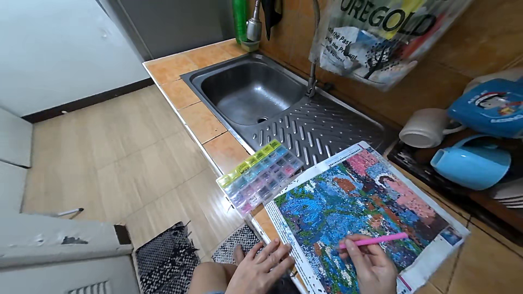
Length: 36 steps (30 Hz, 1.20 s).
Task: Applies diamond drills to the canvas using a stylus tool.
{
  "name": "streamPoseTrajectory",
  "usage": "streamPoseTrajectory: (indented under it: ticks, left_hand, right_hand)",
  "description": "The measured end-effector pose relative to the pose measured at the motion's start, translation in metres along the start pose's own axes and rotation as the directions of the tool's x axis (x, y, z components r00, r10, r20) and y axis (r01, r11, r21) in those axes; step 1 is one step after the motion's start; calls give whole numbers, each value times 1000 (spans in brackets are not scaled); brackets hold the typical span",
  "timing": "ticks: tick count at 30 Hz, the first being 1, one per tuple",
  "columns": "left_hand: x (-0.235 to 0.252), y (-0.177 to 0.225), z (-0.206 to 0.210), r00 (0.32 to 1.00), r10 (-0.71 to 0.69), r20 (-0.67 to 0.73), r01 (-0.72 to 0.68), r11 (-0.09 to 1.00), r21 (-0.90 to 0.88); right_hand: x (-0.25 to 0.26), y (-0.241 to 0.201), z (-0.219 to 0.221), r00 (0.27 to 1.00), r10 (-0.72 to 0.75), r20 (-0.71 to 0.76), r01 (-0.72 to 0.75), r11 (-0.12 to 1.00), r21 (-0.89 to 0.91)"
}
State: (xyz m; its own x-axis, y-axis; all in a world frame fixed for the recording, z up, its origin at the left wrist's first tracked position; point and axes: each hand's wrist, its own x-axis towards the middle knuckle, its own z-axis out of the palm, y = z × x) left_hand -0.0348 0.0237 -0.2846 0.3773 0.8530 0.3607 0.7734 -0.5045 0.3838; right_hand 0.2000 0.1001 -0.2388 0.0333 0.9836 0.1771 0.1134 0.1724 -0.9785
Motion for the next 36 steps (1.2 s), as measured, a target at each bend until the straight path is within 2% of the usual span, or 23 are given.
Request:
streamPoseTrajectory:
  ticks: [12, 24, 36]
  left_hand:
    - [0, -2, 0, 1000, -6, -12, 6, 1000, -20]
    - [2, -3, -2, 1000, 0, -16, -1, 999, -33]
    - [1, -5, 0, 1000, 9, -14, -10, 995, -102]
  right_hand:
    - [6, -3, 11, 1000, -29, 0, 29, 999, -26]
    - [19, -4, 22, 993, -97, 73, 101, 994, -53]
    - [23, -3, 29, 995, -54, 80, 61, 994, -93]
